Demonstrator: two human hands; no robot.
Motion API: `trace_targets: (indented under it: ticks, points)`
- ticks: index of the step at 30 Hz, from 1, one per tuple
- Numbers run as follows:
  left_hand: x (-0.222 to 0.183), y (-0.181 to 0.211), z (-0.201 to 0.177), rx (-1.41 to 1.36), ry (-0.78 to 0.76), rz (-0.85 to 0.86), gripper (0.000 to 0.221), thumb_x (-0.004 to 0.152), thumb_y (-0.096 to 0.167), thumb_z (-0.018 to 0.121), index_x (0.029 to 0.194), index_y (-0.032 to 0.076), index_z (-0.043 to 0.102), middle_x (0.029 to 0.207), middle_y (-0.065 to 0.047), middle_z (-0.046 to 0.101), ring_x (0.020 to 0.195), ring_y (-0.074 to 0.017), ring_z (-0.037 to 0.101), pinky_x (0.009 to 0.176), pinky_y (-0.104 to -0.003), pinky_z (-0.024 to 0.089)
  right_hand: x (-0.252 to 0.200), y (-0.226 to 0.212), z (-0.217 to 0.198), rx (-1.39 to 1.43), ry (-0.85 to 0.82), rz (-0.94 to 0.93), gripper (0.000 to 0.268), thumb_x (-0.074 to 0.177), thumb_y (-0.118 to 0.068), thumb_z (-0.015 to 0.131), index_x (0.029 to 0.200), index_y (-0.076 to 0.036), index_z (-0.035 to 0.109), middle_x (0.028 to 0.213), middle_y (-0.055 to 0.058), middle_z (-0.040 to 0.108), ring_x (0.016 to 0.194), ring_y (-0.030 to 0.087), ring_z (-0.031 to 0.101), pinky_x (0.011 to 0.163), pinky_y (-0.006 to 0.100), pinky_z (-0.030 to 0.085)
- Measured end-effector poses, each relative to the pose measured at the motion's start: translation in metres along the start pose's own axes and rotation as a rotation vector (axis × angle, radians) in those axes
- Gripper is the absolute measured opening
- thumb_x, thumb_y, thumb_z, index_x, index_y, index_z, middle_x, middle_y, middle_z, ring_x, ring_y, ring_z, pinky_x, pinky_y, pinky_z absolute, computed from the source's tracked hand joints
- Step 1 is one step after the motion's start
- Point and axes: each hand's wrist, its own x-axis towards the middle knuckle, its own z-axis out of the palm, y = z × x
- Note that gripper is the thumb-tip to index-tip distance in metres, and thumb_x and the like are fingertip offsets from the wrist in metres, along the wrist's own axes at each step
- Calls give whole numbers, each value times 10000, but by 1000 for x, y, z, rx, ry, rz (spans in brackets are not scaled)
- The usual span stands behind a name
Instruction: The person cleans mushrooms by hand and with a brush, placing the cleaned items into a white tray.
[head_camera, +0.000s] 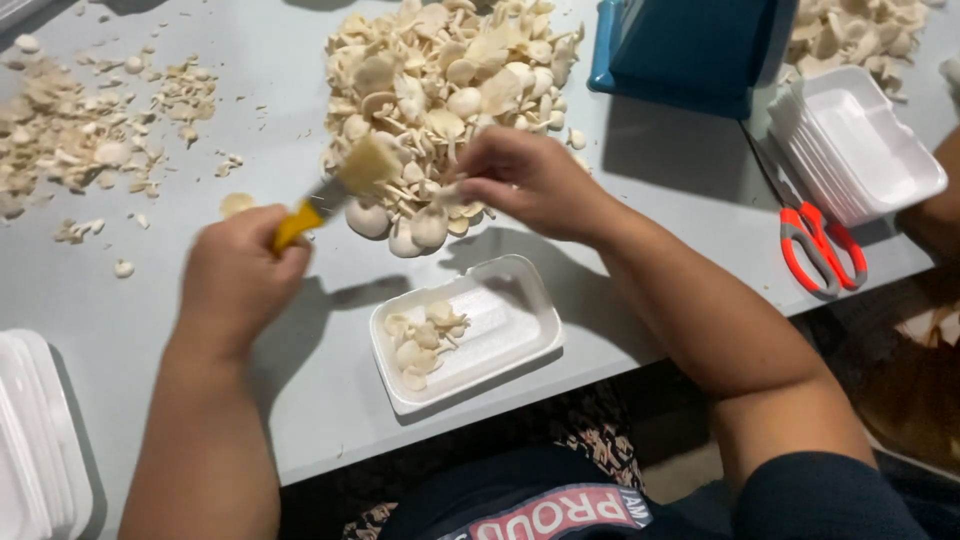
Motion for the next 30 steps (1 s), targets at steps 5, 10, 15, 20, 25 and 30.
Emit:
trace_targets:
  ticks: [5,10,15,20,25,30]
  points:
    - [-6,21,16,105,3,139,80,834,189,664,817,117,635,750,-131,655,797,-402,688,728,-496,550,-13,45,-1,424,82,-32,168,962,-29,724,1102,-7,634,1080,169,741,930,199,756,798,279,630]
    - [-3,36,16,99,-121,60,59,842,182,653,813,131,649,736,-83,667,774,-351,700,726,-451,559,-12,44,6,452,82,-11,208,942,-42,749,1100,26,633,1097,213,730,926,224,755,827,316,633]
    - [-3,45,21,90,-156,80,80,884,148,686,805,140,684,685,-48,663,711,-303,704,706,-406,566,-15,40,19,589,153,20,216,975,-103,724,1114,13,606,1124,199,716,914,184,734,835,311,638]
    - [-3,48,18,101,-182,51,80,919,151,689,843,146,713,683,-29,662,688,-267,693,727,-383,565,-15,45,18,637,144,18,191,968,-48,716,1105,28,607,1033,190,709,861,204,750,809,326,654]
    - [-1,39,21,111,-175,31,85,930,155,706,846,148,719,680,-22,656,674,-255,687,722,-372,559,-16,43,13,661,156,4,173,972,-16,697,1102,36,596,1043,214,707,864,226,759,802,337,661]
    - [1,18,26,271,-151,47,120,864,262,575,803,159,580,793,-17,652,704,-328,608,582,-477,453,-20,41,1,753,120,26,142,989,-38,683,1086,-47,580,1115,137,693,920,222,738,842,283,655]
